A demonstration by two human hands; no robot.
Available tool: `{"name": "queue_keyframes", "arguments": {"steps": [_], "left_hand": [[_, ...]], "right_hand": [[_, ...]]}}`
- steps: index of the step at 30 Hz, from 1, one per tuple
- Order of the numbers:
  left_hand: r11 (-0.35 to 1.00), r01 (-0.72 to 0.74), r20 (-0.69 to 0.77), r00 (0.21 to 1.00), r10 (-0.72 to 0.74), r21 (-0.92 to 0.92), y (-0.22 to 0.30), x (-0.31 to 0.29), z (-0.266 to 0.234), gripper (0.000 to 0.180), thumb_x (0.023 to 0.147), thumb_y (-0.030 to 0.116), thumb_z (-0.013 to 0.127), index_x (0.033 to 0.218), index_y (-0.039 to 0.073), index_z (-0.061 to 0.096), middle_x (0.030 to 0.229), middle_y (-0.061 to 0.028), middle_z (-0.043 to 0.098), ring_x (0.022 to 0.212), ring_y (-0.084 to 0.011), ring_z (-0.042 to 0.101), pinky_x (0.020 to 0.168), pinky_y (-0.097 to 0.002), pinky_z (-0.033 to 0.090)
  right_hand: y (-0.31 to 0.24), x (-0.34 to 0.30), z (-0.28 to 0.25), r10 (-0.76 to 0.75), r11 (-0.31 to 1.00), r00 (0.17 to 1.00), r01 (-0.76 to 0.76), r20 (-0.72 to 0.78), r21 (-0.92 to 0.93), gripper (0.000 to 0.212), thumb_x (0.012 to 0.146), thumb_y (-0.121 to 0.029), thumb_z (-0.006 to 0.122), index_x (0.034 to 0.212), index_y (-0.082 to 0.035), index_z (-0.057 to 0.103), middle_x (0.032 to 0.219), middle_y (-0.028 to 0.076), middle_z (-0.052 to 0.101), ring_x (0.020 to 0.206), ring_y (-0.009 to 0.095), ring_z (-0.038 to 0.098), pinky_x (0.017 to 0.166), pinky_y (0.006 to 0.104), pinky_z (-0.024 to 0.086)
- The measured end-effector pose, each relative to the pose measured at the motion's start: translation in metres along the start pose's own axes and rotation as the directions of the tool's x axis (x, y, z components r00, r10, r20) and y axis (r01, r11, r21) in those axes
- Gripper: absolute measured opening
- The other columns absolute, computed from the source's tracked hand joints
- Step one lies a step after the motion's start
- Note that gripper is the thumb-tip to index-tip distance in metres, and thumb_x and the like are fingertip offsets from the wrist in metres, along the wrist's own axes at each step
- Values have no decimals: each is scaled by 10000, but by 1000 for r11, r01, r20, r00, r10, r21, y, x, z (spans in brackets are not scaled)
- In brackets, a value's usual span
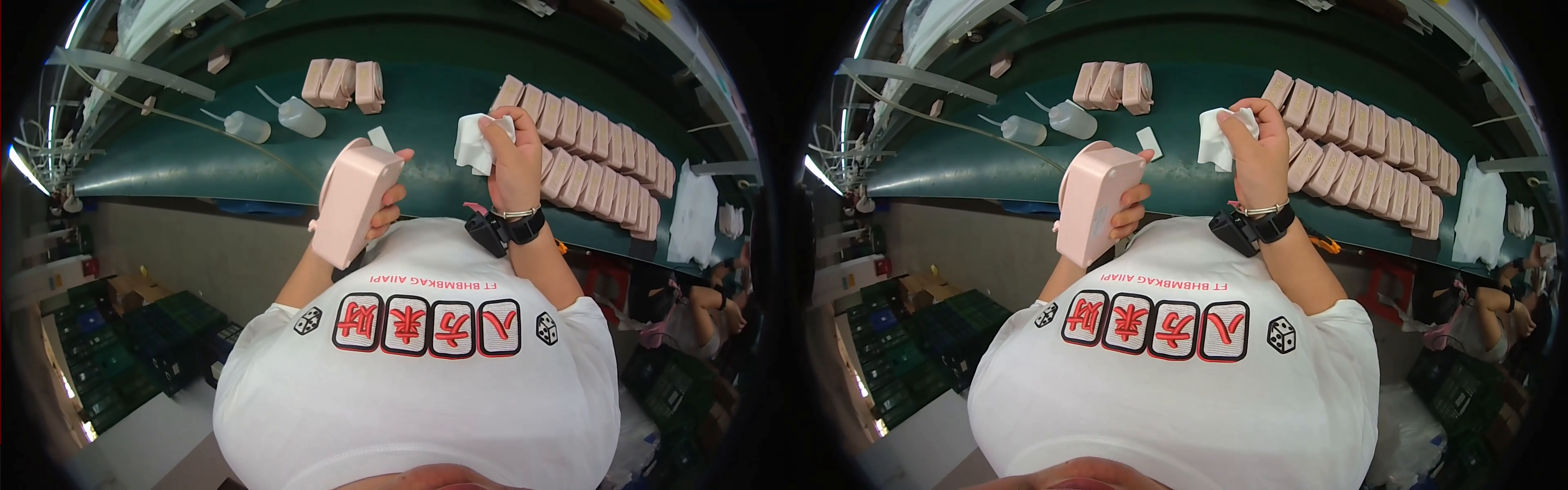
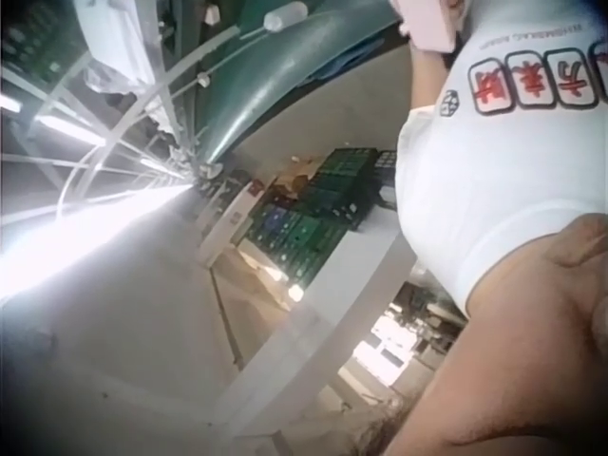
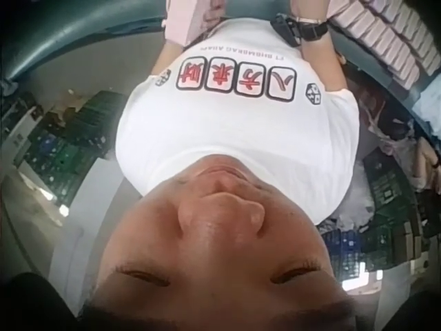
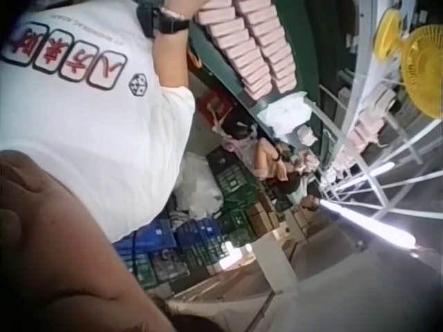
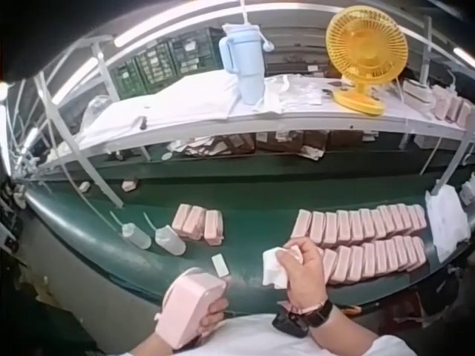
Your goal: Cleaning and inspecting pink plastic electronic components using a cloth and cleaning solution at an assembly line.
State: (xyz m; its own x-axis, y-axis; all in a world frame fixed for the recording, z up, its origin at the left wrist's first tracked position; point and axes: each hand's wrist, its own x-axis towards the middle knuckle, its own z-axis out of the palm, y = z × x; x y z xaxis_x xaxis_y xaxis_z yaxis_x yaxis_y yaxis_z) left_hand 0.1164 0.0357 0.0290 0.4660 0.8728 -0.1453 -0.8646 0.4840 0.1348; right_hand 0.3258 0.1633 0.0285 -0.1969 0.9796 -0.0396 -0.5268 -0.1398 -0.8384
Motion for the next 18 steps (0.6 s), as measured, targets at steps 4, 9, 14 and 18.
{"name": "queue_keyframes", "arguments": {"steps": [4, 9, 14, 18], "left_hand": [[996, -79, 164, 983, 85, -48, -2, -6, -5, 814, 920, 565, 519, 1491, 30, 294, 850, -128, 500, 603, -214, 535, 495, -299, 470], [995, -94, 277, 956, 100, -36, -3, -13, -4, 784, 915, 569, 507, 1469, 36, 356, 855, -122, 485, 570, -205, 504, 487, -301, 448], [992, -112, 178, 977, 122, -62, 6, -14, 10, 699, 910, 443, 580, 1445, 34, 395, 927, -123, 510, 612, -207, 543, 532, -297, 486], [707, 19, 198, 965, 171, -706, 9, 7, -4, 630, 907, 336, 611, 1415, 25, 407, 1020, -126, 538, 715, -222, 616, 604, -296, 529]], "right_hand": [[-2, -2, 2, 40, 999, 999, -40, 24, -30, 153, 887, -63, 665, 1013, -87, 582, 911, 32, 636, 793, 125, 637, 654, 258, 526], [-5, -4, 5, 45, 996, 999, -42, 30, -74, 139, 894, -75, 659, 1013, -89, 589, 913, 28, 637, 802, 122, 636, 656, 255, 522], [6, -6, 17, 67, 994, 997, -64, 29, -89, 129, 899, -84, 653, 1015, -89, 597, 916, 27, 637, 809, 122, 633, 674, 255, 517], [9, -4, 21, 77, 993, 997, -75, 23, -87, 137, 903, -86, 644, 1031, -85, 598, 920, 28, 636, 819, 121, 630, 687, 255, 515]]}}
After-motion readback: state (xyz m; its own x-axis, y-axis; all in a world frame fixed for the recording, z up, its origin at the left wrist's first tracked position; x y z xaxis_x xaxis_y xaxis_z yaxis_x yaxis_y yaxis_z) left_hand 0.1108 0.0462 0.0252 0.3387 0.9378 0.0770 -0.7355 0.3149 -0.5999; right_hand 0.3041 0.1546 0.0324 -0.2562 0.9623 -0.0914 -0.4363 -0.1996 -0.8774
